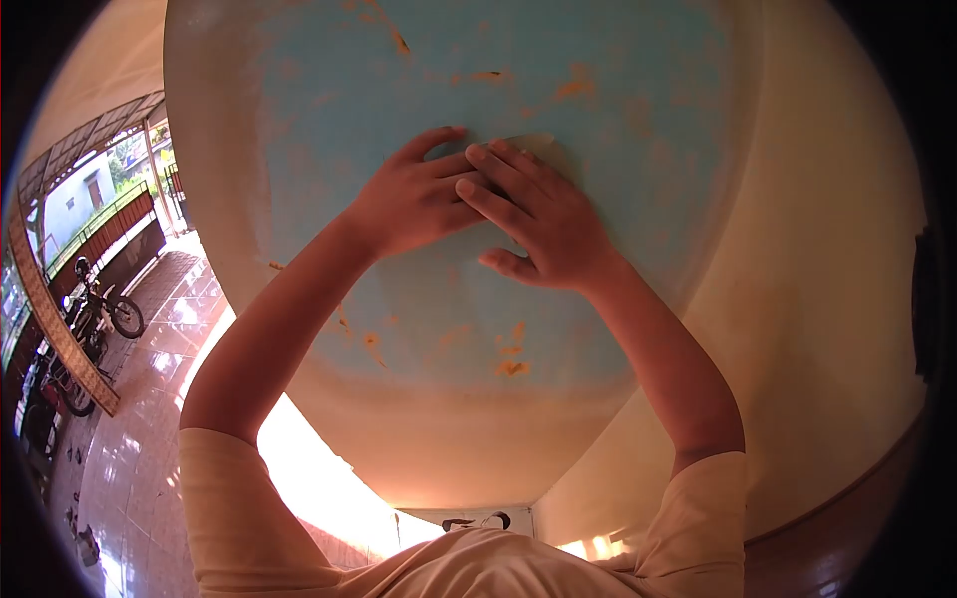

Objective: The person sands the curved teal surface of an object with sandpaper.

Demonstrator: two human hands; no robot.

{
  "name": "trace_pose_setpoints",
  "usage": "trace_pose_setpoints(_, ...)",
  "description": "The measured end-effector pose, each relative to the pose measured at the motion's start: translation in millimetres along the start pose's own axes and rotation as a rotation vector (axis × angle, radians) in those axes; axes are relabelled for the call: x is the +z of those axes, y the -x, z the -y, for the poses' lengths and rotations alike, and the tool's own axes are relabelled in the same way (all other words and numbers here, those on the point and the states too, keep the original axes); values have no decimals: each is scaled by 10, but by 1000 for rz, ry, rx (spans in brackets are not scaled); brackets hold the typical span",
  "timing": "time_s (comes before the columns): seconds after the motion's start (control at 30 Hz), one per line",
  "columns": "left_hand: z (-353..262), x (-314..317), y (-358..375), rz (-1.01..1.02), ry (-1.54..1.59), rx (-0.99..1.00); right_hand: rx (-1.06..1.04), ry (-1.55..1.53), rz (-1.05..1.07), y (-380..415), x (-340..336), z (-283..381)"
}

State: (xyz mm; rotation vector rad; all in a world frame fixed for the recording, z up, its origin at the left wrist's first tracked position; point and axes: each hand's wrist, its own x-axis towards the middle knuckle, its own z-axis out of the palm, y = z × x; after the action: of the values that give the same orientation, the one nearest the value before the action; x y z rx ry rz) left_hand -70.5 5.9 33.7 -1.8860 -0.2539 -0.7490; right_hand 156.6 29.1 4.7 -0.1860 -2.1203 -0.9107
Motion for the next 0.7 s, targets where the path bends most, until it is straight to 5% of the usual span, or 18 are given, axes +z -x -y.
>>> trace_pose_setpoints(0.1, 14, -53, 101, 102, -82, 35, 20, 200, 71, -1, -8, 21)
trace_pose_setpoints(0.23, 99, -260, 108, 145, -75, -173, 95, 393, 115, -14, -296, -236)
trace_pose_setpoints(0.37, 547, -399, -55, 128, -321, -356, 293, 552, -277, -141, -730, -1141)
trace_pose_setpoints(0.43, 743, -367, -234, 56, -386, -360, 668, 575, -315, -415, -987, -1127)
trace_pose_setpoints(0.53, 876, -292, -582, 9, -495, -397, 858, 666, -261, -640, -1046, -1339)
trace_pose_setpoints(0.7, 787, -208, -962, 127, -496, -588, 381, 618, 23, -532, -575, -708)
